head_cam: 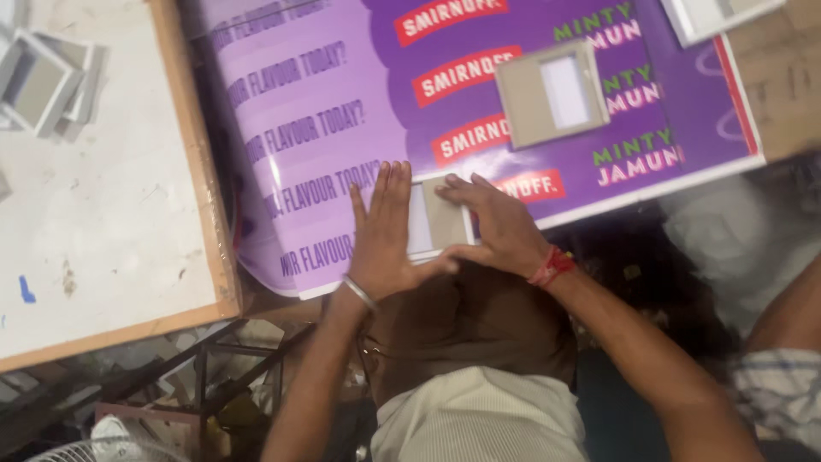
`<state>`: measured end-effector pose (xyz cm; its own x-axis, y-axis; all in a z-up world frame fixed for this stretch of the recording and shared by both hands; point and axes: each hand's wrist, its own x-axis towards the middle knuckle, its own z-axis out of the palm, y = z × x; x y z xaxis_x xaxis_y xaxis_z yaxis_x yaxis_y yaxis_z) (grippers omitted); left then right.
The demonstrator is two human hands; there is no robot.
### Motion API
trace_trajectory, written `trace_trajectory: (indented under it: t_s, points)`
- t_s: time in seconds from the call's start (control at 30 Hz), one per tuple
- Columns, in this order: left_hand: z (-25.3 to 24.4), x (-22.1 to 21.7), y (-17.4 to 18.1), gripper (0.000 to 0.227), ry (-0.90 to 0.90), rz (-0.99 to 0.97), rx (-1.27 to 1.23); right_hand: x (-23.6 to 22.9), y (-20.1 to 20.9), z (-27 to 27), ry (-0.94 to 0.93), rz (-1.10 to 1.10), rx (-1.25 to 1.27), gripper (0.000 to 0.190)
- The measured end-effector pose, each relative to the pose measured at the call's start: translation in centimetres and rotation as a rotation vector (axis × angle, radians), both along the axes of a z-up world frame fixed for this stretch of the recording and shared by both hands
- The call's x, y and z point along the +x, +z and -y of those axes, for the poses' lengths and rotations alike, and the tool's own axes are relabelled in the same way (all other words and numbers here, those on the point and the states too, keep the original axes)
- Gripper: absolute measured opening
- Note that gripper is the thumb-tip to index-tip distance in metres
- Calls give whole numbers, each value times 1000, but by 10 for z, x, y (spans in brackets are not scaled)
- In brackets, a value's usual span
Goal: The person assembles small photo frames by hand on a purple Smirnoff Minty Jamun poster. They repeatedly pick up frame parts, align them, and press them together, then place the assembled frames on the poster.
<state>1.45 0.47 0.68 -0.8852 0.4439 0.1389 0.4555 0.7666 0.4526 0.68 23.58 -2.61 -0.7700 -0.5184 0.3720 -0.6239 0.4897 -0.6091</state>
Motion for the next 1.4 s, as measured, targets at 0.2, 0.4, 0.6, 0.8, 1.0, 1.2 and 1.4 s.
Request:
trace_trajectory:
  t_s: [0.2,0.4,0.6,0.8,1.0,1.2,1.4]
  points:
    - [0,-28,46,126,-213,201,-249,5,-23,-8,-173,197,-459,42]
    - [19,-101,90,143,67,-316,-159,2,-48,0,-514,95,-1049,37]
    - [-28,-52,24,127,-245,191,61,-15,-26,-25,-853,-80,-710,51]
    - [-42,-26,-15,120,-113,10,-96,-102,-5,-118,-912,148,-44,72]
    - [-38,-25,-11,108,-106,13,-2,-141,20,-119,-701,384,314,37]
    - [-37,-17,-26,88,-61,-98,33,-97,14,-90,-382,145,284,18]
    - [-39,-31,-12,76,-5,-33,251,-42,30,-24,-182,58,334,9]
